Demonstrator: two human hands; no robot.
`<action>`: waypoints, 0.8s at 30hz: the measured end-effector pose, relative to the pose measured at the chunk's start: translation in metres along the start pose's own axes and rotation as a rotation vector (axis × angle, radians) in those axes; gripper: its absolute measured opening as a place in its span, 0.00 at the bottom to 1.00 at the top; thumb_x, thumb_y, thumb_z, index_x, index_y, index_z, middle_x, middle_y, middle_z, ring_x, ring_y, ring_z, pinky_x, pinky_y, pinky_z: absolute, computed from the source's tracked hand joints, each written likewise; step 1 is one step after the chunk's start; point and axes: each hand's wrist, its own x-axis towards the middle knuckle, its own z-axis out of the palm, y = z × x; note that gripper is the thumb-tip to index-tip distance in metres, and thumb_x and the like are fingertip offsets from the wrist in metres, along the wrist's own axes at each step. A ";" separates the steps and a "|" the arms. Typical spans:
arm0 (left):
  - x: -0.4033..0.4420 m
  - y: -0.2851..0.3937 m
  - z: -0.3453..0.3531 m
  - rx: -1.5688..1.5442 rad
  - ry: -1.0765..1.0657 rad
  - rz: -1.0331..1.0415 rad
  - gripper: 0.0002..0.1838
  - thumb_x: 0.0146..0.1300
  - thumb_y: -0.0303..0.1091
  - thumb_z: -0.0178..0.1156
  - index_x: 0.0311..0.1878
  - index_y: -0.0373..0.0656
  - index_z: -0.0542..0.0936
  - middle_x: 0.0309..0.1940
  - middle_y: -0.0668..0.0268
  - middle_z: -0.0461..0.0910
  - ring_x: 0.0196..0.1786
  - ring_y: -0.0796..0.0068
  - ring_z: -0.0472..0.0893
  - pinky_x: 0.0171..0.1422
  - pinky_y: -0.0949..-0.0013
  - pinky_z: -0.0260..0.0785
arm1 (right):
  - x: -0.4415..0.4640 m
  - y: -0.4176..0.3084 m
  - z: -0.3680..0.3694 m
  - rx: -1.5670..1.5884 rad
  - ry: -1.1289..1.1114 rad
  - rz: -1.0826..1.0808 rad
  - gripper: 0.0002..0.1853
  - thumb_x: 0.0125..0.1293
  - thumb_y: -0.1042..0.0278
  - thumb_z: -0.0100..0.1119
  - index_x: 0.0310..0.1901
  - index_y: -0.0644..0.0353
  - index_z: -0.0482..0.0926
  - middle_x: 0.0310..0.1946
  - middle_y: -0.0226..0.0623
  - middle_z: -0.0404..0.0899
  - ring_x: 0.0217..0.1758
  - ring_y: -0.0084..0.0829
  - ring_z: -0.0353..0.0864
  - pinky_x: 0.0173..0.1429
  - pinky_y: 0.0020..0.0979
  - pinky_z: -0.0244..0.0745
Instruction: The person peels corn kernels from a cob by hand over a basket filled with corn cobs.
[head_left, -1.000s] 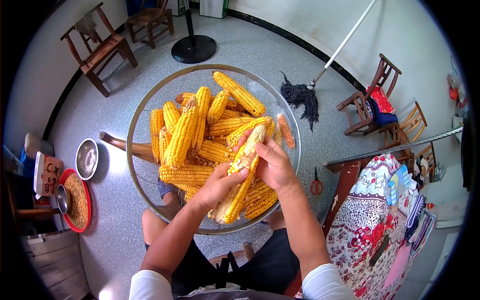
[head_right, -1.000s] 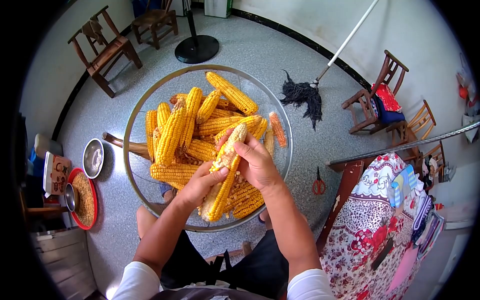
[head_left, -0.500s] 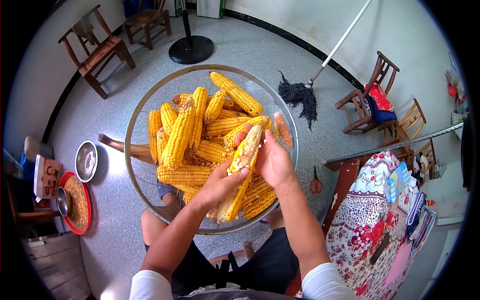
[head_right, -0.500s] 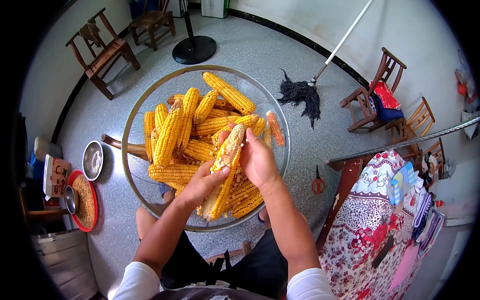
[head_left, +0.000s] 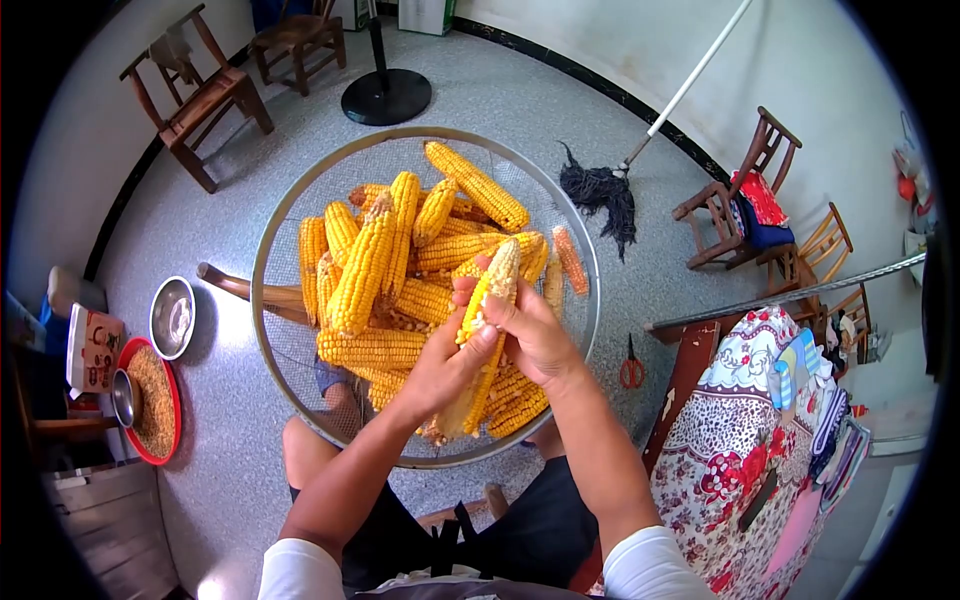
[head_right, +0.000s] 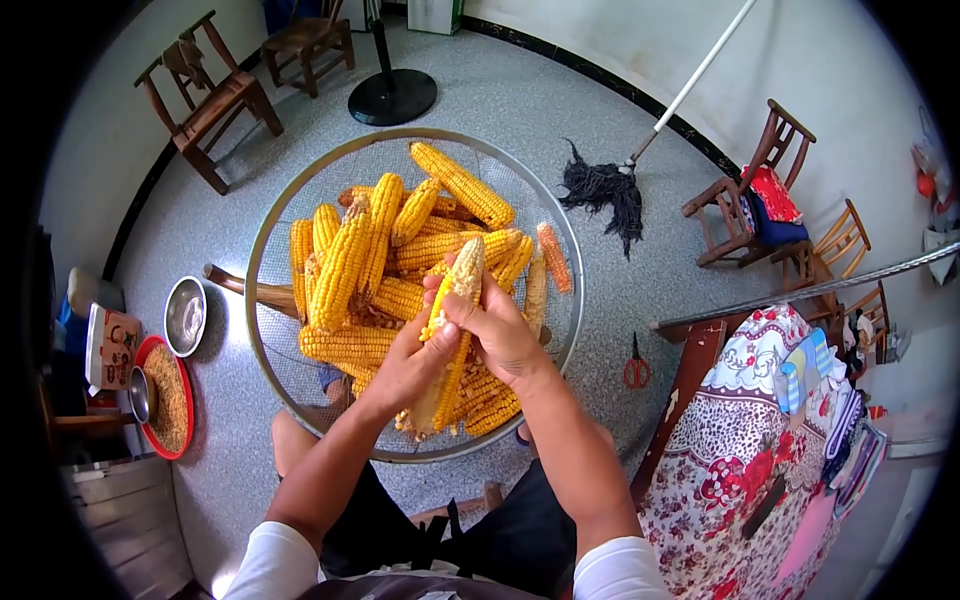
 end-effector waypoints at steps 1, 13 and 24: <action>0.001 -0.003 -0.001 0.027 0.012 0.022 0.27 0.78 0.50 0.51 0.63 0.33 0.72 0.46 0.65 0.79 0.45 0.79 0.75 0.53 0.72 0.69 | 0.002 0.005 -0.005 0.065 -0.047 0.036 0.24 0.72 0.62 0.59 0.66 0.62 0.68 0.54 0.42 0.78 0.59 0.33 0.78 0.66 0.36 0.74; -0.002 0.009 -0.005 -0.100 0.058 -0.089 0.35 0.75 0.61 0.48 0.60 0.32 0.76 0.44 0.60 0.81 0.48 0.75 0.79 0.57 0.68 0.70 | 0.021 0.012 -0.012 0.503 -0.030 -0.228 0.23 0.78 0.51 0.47 0.63 0.59 0.67 0.52 0.45 0.78 0.55 0.41 0.82 0.62 0.47 0.80; -0.003 0.004 -0.001 0.268 0.166 0.065 0.27 0.62 0.43 0.71 0.56 0.33 0.77 0.43 0.58 0.84 0.43 0.72 0.82 0.49 0.66 0.75 | 0.022 0.012 0.004 -0.106 0.154 -0.321 0.27 0.80 0.50 0.45 0.69 0.61 0.62 0.56 0.45 0.76 0.54 0.34 0.81 0.54 0.37 0.84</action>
